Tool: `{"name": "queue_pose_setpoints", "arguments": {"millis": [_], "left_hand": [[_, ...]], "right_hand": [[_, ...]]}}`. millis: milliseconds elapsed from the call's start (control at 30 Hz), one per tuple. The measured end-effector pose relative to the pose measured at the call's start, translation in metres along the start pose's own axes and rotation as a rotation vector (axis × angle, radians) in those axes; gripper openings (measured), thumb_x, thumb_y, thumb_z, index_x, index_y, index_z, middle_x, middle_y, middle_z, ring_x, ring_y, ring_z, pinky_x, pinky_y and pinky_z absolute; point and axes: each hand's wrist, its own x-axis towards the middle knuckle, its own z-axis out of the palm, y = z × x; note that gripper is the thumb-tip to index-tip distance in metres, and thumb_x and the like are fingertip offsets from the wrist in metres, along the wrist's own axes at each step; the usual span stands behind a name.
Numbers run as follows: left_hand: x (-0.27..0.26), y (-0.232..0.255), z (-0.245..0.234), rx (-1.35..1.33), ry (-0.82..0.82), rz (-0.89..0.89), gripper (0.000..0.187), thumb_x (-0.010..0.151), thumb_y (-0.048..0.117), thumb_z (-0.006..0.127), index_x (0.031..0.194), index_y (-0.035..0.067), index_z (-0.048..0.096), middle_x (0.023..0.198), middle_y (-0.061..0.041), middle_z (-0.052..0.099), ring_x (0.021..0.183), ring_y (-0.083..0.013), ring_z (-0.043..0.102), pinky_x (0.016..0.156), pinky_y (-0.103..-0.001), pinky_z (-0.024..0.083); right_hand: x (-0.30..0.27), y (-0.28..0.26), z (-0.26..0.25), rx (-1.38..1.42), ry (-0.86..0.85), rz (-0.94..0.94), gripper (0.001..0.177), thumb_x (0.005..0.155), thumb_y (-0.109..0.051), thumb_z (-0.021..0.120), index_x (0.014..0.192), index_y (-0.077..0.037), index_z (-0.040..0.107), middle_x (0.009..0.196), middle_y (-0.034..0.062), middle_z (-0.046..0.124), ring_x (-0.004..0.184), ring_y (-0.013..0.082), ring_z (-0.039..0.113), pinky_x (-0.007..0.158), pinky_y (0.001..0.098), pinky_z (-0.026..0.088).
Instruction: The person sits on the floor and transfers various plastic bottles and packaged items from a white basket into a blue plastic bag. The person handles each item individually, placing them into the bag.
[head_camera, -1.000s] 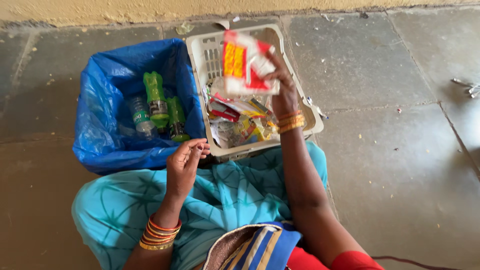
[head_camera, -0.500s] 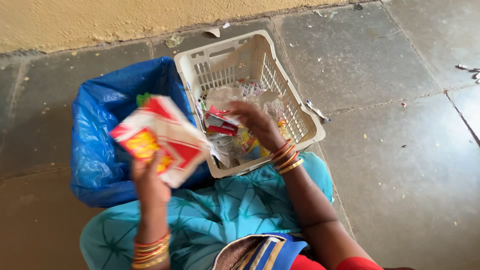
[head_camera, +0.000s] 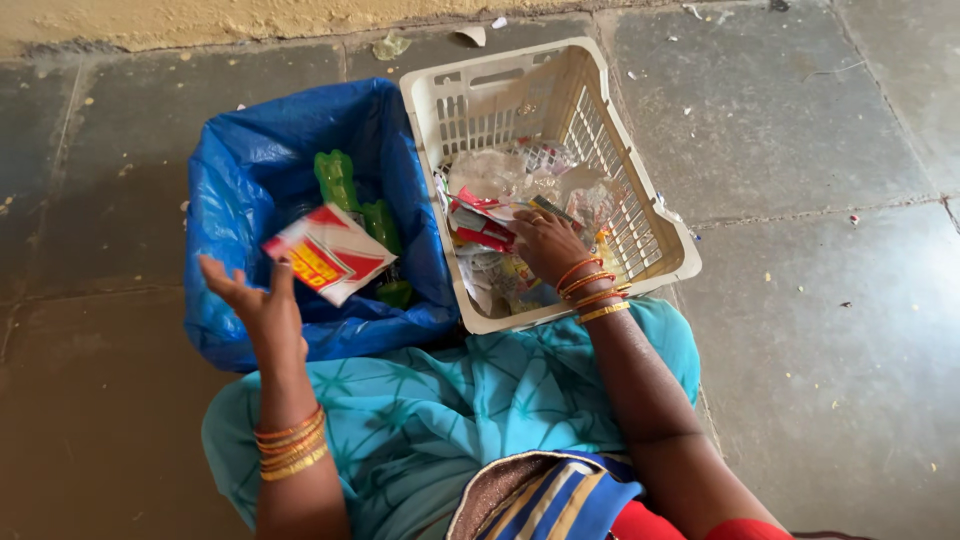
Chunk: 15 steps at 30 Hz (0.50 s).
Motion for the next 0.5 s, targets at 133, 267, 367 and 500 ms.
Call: {"name": "queue_pose_setpoints", "arguments": {"millis": [133,267,367,500], "left_hand": [[-0.03,0.01,0.024,-0.217,-0.22,-0.065,0.094,0.099,0.014,0.073,0.166,0.006,0.008,0.172,-0.02,0.015,0.155,-0.0357,0.032,0.122,-0.047,0.035],[-0.057,0.025,0.045,-0.227,-0.367,-0.053,0.09,0.095,0.019,0.072,0.161,0.005,0.013,0.169,-0.02,0.019,0.144,-0.0342,0.046,0.11,-0.044,0.051],[-0.073,0.034,0.051,-0.186,-0.492,-0.027,0.081,0.099,0.017,0.07,0.161,0.003,0.02,0.166,-0.021,0.026,0.139,-0.0331,0.052,0.108,-0.04,0.052],[-0.087,0.036,0.051,-0.302,-0.64,-0.108,0.062,0.098,0.015,0.065,0.153,0.001,0.039,0.149,-0.017,0.048,0.126,-0.0263,0.06,0.1,-0.035,0.055]], "right_hand": [[-0.004,0.006,0.004,-0.001,-0.106,0.004,0.032,0.091,-0.022,0.067,0.122,-0.024,0.075,0.149,0.0108,0.053,0.14,0.0342,0.044,0.115,0.0477,0.038],[0.008,-0.008,0.01,-0.126,-0.189,0.018,0.047,0.084,-0.018,0.069,0.131,-0.016,0.066,0.153,0.0146,0.043,0.142,0.0368,0.035,0.113,0.0501,0.033],[0.018,-0.008,0.013,-0.1,-0.265,0.051,0.054,0.087,-0.017,0.07,0.138,-0.007,0.057,0.153,0.0154,0.044,0.14,0.0353,0.038,0.113,0.0508,0.033],[0.005,-0.007,-0.015,0.485,0.135,0.149,0.047,0.093,-0.012,0.07,0.138,-0.004,0.058,0.143,0.0146,0.056,0.131,0.0264,0.054,0.109,0.0419,0.045]]}}
